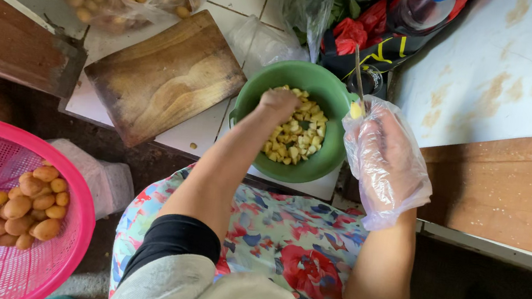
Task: The person sits on the floor and cuts small round vegetables into pieces using a knife on a wooden cutting board. The cut pieces are placed into a green bowl. The person wears a plastic glove on the right hand while handling the knife.
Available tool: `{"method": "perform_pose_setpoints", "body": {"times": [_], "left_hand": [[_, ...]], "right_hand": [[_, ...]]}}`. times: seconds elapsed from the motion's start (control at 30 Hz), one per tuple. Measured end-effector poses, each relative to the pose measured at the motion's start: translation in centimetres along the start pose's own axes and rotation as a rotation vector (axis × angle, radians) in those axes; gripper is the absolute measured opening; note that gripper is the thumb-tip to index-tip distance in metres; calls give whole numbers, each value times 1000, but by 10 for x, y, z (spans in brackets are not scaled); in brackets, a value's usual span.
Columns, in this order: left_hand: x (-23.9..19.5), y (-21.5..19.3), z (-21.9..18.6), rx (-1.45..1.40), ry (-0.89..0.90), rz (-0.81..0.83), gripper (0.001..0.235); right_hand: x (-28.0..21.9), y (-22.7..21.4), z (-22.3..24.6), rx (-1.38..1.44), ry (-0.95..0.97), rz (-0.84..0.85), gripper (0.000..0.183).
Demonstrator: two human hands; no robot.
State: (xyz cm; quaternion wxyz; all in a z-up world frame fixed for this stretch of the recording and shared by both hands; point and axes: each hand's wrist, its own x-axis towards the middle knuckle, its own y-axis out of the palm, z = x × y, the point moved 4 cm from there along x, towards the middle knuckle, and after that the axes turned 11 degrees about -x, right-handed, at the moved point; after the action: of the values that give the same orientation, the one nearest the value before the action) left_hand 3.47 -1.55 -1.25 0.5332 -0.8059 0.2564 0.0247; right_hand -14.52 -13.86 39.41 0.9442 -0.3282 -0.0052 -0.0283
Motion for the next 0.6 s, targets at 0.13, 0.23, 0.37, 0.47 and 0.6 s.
{"method": "perform_pose_setpoints", "body": {"times": [0.13, 0.23, 0.37, 0.47, 0.6], "left_hand": [[2, -53, 22, -300, 34, -97, 44], [-4, -54, 23, -151, -151, -44, 42], [-23, -30, 12, -154, -263, -19, 52], [-24, -27, -5, -260, -110, 143, 52], [-24, -42, -26, -450, -15, 207, 53]], "right_hand": [[-1, -1, 0, 85, 66, 5, 28], [-1, -2, 2, 58, 77, 9, 27], [-2, -4, 5, -44, 73, 17, 26], [-4, -2, 4, -34, 85, 24, 26], [-6, -1, 8, -59, -3, -20, 25]]}}
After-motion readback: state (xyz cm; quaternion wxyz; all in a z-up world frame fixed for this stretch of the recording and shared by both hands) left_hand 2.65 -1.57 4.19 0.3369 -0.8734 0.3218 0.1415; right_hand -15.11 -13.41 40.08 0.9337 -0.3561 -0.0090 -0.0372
